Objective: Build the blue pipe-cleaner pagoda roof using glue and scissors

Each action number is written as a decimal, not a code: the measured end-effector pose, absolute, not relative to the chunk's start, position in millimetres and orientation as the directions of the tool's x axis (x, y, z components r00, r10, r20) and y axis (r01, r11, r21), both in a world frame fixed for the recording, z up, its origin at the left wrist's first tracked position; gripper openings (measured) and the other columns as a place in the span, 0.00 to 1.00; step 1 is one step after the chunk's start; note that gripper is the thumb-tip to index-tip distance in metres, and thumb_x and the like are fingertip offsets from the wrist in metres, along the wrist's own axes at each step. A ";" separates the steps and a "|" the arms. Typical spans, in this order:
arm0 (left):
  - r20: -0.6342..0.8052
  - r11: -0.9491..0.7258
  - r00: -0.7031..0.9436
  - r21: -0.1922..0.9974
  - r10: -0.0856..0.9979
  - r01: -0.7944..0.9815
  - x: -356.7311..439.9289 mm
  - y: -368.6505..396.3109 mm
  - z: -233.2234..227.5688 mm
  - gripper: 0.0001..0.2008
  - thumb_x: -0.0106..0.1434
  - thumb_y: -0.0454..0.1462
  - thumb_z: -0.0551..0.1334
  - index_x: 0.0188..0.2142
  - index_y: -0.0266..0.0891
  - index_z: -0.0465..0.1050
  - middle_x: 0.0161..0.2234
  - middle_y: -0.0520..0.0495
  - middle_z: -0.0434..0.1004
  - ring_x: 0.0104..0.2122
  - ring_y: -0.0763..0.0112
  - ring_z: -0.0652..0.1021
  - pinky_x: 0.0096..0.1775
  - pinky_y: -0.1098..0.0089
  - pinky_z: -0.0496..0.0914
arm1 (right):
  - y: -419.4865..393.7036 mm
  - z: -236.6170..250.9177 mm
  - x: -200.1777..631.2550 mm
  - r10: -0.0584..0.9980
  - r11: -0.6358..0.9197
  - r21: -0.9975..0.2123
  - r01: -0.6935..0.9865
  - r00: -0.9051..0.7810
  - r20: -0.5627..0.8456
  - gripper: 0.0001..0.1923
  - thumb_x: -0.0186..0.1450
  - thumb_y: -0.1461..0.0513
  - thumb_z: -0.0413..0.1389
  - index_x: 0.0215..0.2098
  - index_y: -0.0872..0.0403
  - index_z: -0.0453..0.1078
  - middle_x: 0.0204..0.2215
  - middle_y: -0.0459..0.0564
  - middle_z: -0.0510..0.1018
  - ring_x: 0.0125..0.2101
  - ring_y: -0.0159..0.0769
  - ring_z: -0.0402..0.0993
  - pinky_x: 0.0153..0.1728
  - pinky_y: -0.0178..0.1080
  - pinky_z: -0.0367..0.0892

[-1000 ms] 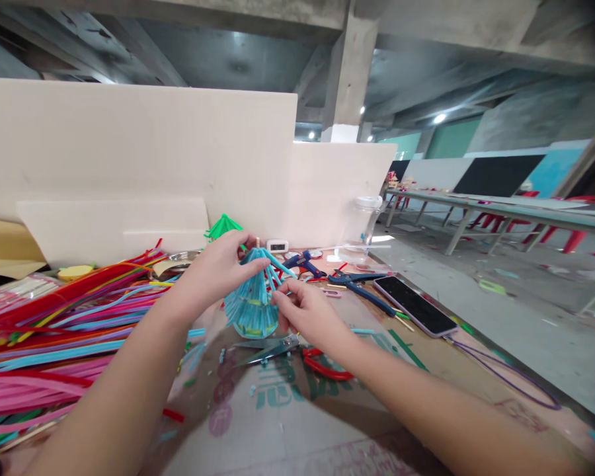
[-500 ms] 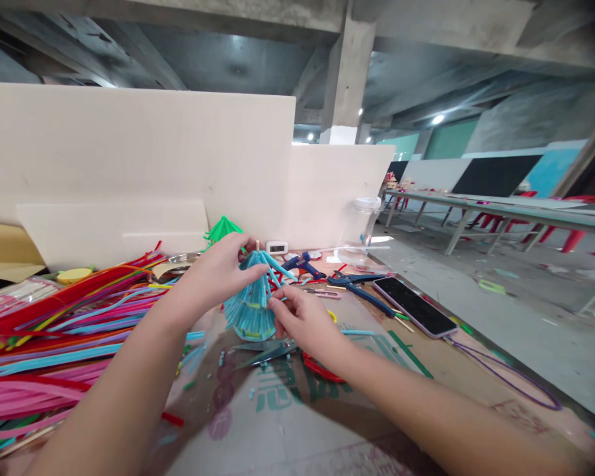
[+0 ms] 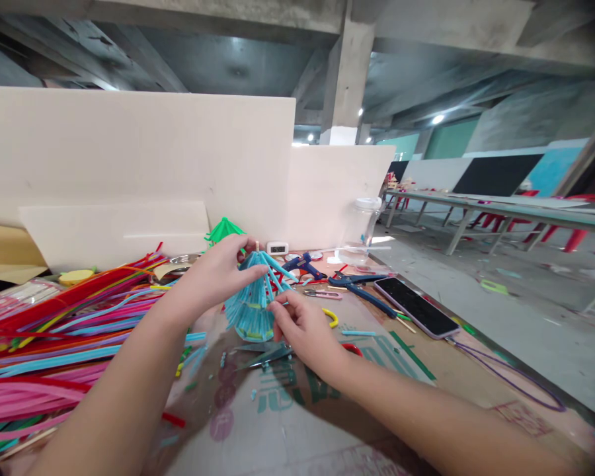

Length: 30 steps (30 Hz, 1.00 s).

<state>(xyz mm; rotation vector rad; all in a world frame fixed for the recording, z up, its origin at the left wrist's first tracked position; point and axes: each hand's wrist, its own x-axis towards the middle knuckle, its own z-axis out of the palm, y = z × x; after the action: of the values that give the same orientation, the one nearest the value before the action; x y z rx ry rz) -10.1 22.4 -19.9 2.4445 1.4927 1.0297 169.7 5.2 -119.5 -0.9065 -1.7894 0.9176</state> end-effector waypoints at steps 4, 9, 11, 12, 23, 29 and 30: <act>0.490 -0.514 0.291 0.417 0.822 0.749 -8.8 21.2 -19.0 0.15 0.59 0.46 0.61 0.42 0.40 0.70 0.42 0.46 0.75 0.41 0.60 0.76 0.42 0.63 0.69 | 4.8 -111.9 170.1 0.873 0.436 -0.878 0.198 -0.330 0.359 0.10 0.69 0.56 0.49 0.33 0.51 0.64 0.16 0.40 0.70 0.18 0.29 0.64 0.22 0.31 0.59; 0.507 -0.528 0.300 0.396 0.808 0.751 -7.9 21.9 -19.6 0.15 0.60 0.47 0.61 0.41 0.41 0.71 0.40 0.46 0.76 0.39 0.61 0.76 0.41 0.63 0.69 | 4.8 -104.1 170.9 0.874 0.432 -0.874 0.221 -0.343 0.345 0.10 0.69 0.57 0.49 0.32 0.52 0.64 0.16 0.41 0.71 0.18 0.29 0.66 0.23 0.31 0.61; 0.513 -0.534 0.304 0.392 0.803 0.749 -7.7 22.3 -20.0 0.15 0.60 0.48 0.61 0.41 0.40 0.70 0.40 0.46 0.75 0.39 0.61 0.76 0.40 0.64 0.68 | 5.6 -104.1 171.1 0.873 0.434 -0.874 0.219 -0.342 0.348 0.09 0.69 0.57 0.49 0.32 0.52 0.64 0.16 0.41 0.72 0.18 0.29 0.67 0.24 0.31 0.61; 0.514 -0.532 0.301 0.393 0.803 0.750 -7.4 22.2 -20.0 0.15 0.60 0.48 0.61 0.41 0.40 0.70 0.40 0.46 0.75 0.39 0.61 0.76 0.39 0.64 0.68 | 6.0 -104.3 171.2 0.873 0.435 -0.874 0.217 -0.341 0.350 0.09 0.69 0.57 0.49 0.33 0.51 0.64 0.16 0.40 0.72 0.18 0.29 0.67 0.24 0.31 0.61; 0.540 -0.515 0.249 0.422 0.804 0.746 -5.1 21.7 -19.5 0.12 0.61 0.46 0.58 0.36 0.40 0.70 0.36 0.48 0.75 0.35 0.63 0.75 0.35 0.67 0.68 | 6.5 -103.3 171.8 0.867 0.451 -0.860 0.237 -0.343 0.360 0.10 0.69 0.56 0.49 0.32 0.52 0.65 0.17 0.40 0.72 0.19 0.30 0.68 0.24 0.32 0.61; 0.554 -0.522 0.248 0.416 0.795 0.744 -6.4 22.3 -19.9 0.11 0.62 0.45 0.59 0.35 0.40 0.70 0.33 0.49 0.75 0.33 0.66 0.74 0.34 0.67 0.66 | 6.1 -104.6 169.8 0.874 0.400 -0.897 0.189 -0.374 0.311 0.12 0.69 0.57 0.50 0.30 0.52 0.67 0.17 0.41 0.72 0.18 0.29 0.65 0.23 0.31 0.60; 0.555 -0.519 0.246 0.412 0.795 0.749 -6.7 22.5 -19.8 0.11 0.62 0.45 0.59 0.35 0.40 0.71 0.33 0.49 0.75 0.33 0.66 0.74 0.34 0.67 0.66 | 5.8 -105.6 168.9 0.874 0.374 -0.912 0.172 -0.394 0.284 0.12 0.69 0.57 0.50 0.30 0.52 0.67 0.17 0.41 0.72 0.17 0.28 0.64 0.22 0.31 0.59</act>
<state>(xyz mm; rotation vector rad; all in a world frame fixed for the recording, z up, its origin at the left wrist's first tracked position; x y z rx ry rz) -6.7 22.5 -19.8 2.4298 1.5078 1.1430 168.9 5.8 -105.6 -0.9150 -1.8063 1.0687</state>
